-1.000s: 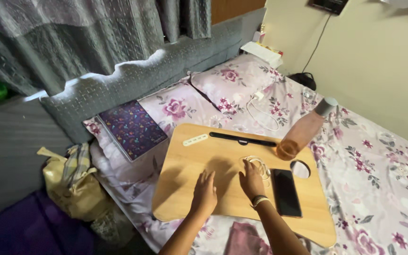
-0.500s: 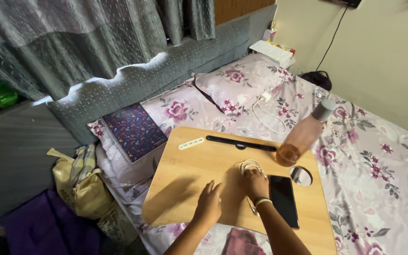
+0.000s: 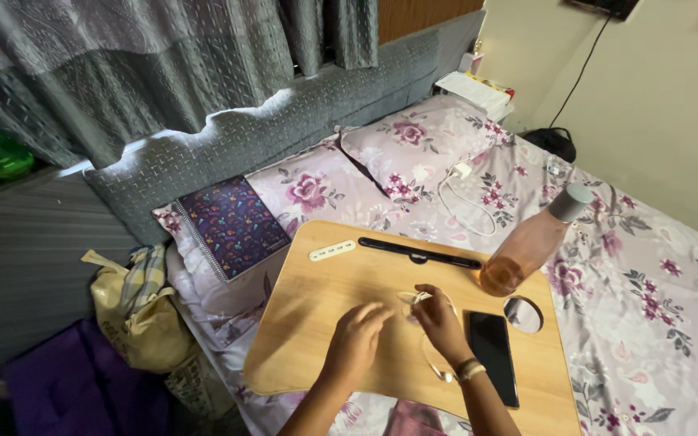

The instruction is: The person clears a wooden laptop table on a bed by moving a notebook, charging cable, smartphone, and water bottle aside. They then wipe the table surface with a cloth, briefly open a small box, and continue wiping the table and surrounding bed area.

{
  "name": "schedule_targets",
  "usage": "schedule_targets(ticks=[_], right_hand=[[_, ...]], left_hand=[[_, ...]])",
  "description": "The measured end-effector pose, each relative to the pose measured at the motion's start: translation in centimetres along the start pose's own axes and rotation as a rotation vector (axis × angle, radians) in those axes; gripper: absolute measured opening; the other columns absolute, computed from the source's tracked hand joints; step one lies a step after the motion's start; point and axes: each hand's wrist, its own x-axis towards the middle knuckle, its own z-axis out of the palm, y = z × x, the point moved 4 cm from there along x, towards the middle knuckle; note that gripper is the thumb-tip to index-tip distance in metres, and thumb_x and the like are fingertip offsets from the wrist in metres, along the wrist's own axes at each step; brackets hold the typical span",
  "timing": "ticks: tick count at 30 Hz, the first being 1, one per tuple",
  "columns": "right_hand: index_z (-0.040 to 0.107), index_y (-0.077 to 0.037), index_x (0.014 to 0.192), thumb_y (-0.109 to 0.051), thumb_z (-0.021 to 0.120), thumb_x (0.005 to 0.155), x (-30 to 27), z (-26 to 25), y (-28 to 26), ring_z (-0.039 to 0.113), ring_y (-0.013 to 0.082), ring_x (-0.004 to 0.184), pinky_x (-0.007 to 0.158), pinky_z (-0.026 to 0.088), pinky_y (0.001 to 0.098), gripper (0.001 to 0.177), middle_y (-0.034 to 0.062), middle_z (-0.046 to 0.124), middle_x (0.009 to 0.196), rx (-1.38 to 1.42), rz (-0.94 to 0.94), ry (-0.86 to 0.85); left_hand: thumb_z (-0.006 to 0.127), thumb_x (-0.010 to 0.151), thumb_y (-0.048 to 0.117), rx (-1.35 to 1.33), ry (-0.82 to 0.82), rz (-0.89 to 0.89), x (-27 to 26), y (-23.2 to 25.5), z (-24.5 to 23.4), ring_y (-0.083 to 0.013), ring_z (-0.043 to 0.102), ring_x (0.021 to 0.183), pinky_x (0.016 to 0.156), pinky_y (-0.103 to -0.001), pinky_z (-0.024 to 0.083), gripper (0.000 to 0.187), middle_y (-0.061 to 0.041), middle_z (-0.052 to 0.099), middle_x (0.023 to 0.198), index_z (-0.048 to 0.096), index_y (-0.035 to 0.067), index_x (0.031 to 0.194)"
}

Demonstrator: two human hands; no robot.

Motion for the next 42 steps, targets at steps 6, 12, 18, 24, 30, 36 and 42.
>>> schedule_targets(ticks=[6,12,18,24,30,36,42], right_hand=[[0.057,-0.002,0.138,-0.009,0.065,0.101,-2.9,1.1,-8.6,0.055,0.0086,0.082,0.076,0.050,0.0244,0.038,-0.0005,0.055,0.089,0.174,-0.040,-0.178],[0.066,0.002,0.126,-0.014,0.062,0.100,-3.3,0.4,-12.5,0.068,0.0092,0.090,0.083,0.057,0.0249,0.031,0.0021,0.071,0.097,0.173,-0.066,-0.209],[0.078,-0.001,0.111,-0.014,0.071,0.093,-3.1,0.4,-16.1,0.066,0.0143,0.077,0.068,0.054,0.0321,0.023,0.0070,0.078,0.094,-0.094,0.034,-0.003],[0.075,0.001,0.106,-0.013,0.070,0.093,-3.1,0.2,-20.3,0.070,0.0130,0.099,0.083,0.056,0.0275,0.020,0.0044,0.075,0.112,-0.092,-0.374,0.076],[0.065,-0.001,0.094,-0.024,0.055,0.107,-3.2,-0.4,-19.3,0.063,0.0127,0.062,0.070,0.058,0.0290,0.029,0.0024,0.060,0.063,0.398,-0.089,-0.113],[0.063,-0.001,0.090,-0.028,0.054,0.103,-3.4,-1.7,-18.9,0.044,0.0087,0.049,0.049,0.037,0.0254,0.032,0.0002,0.050,0.056,0.332,0.118,-0.272],[0.061,-0.003,0.095,-0.027,0.055,0.102,-4.6,-4.6,-16.5,0.035,0.0074,0.048,0.046,0.036,0.0245,0.026,-0.0041,0.038,0.057,0.491,0.279,-0.378]], left_hand=[[0.076,0.074,0.001,-0.069,0.014,0.118,2.8,4.6,-2.3,-0.0376,0.067,0.103,0.086,-0.046,0.053,0.044,-0.016,0.072,0.112,0.067,0.002,0.117],[0.071,0.090,0.008,-0.169,-0.072,-0.078,3.2,3.5,-3.3,-0.0316,0.072,0.088,0.078,-0.041,0.056,0.012,-0.014,0.075,0.094,0.072,0.002,0.101],[0.066,0.096,0.015,-0.164,-0.131,0.008,5.2,6.1,-7.0,-0.0330,0.072,0.092,0.079,-0.040,0.056,0.018,-0.017,0.074,0.099,0.072,0.000,0.105],[0.063,0.097,0.011,-0.140,0.030,0.174,5.5,6.2,-8.4,-0.0311,0.071,0.099,0.084,-0.037,0.056,0.022,-0.018,0.073,0.108,0.071,-0.003,0.113],[0.060,0.109,0.029,-0.891,-0.245,-0.288,5.5,1.5,-7.3,-0.0072,0.057,0.070,0.064,-0.022,0.048,0.028,-0.001,0.064,0.082,0.070,0.003,0.103],[0.060,0.100,0.034,-0.845,0.225,-0.460,7.2,0.5,-12.6,-0.0017,0.044,0.063,0.053,-0.018,0.032,0.021,0.008,0.063,0.081,0.066,0.014,0.100],[0.058,0.107,0.038,-0.919,0.477,-0.289,8.4,-2.8,-18.2,-0.0010,0.037,0.059,0.050,-0.018,0.026,0.029,0.009,0.048,0.072,0.064,0.011,0.097]])
